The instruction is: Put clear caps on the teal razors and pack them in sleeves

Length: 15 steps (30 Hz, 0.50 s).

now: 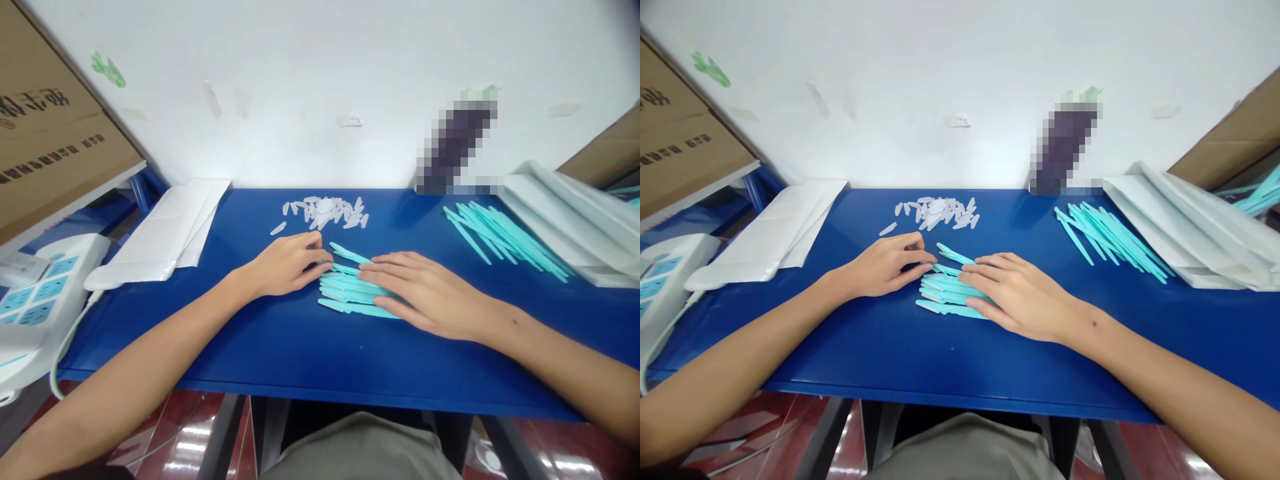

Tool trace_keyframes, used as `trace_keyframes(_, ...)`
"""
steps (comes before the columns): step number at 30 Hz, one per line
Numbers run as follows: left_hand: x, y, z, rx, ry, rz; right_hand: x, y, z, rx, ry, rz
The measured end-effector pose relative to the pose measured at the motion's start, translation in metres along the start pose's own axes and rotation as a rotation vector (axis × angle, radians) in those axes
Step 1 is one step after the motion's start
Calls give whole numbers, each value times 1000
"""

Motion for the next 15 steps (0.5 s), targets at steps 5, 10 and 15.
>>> trace_keyframes(5, 0, 1, 0, 4, 7, -12, -6, -5, 0, 53, -67, -29)
trace_keyframes(10, 2, 1, 0, 13, 14, -5, -18, -2, -2, 92, -175, -90)
trace_keyframes(15, 3, 1, 1, 23, 28, -1, -54, 1, -9, 162, -357, -167)
Point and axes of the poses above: each hand's wrist, its own z-axis towards the middle knuckle, its own y-axis out of the back of the hand, x = y × z, the point moved 9 cm from there along z, towards the middle knuckle, and after that the axes turned 6 degrees about -y, right-handed, at the moved point
